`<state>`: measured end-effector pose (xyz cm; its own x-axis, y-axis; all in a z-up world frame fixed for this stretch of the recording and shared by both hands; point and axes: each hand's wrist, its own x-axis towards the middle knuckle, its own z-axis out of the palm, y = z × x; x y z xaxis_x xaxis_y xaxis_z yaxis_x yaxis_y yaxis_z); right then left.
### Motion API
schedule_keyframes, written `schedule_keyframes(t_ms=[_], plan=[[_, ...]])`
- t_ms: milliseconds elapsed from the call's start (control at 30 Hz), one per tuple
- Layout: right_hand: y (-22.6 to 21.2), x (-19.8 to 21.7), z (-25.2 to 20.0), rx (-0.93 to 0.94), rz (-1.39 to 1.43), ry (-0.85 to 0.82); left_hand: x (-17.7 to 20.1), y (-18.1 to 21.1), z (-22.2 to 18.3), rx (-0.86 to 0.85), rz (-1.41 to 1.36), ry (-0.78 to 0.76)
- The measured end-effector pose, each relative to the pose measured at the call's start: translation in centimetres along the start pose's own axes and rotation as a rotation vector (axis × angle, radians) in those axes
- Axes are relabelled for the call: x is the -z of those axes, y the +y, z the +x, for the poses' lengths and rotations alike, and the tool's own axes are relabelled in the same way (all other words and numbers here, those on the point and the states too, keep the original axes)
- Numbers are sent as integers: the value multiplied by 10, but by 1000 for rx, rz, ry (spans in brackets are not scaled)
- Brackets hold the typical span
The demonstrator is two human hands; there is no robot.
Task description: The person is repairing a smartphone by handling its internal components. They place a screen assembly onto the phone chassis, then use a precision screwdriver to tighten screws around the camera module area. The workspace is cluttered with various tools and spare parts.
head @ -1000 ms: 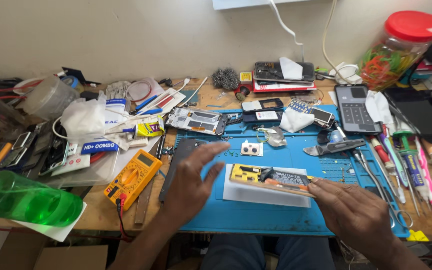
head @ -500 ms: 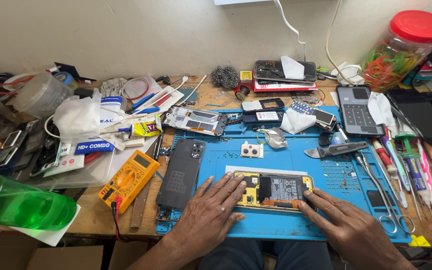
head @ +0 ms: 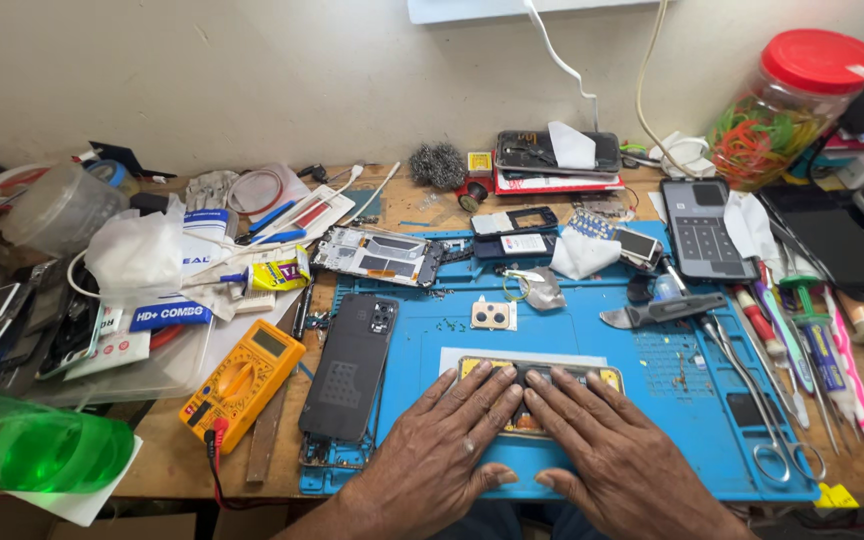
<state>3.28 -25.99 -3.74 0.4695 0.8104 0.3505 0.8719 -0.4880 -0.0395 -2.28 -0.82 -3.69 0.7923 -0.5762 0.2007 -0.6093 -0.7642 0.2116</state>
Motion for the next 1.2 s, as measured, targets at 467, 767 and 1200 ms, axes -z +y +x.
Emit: schedule_keyframes(t_ms=[467,767,1200], plan=[[28,3,-14,-244,43,-88,26,-18,-14,125,-16,-14],[25,-1,-8,-117,116,7,11,-13,16,17,-82,-10],[18,6,-13,-130,102,-79,-13,-10,29,-65,25,71]])
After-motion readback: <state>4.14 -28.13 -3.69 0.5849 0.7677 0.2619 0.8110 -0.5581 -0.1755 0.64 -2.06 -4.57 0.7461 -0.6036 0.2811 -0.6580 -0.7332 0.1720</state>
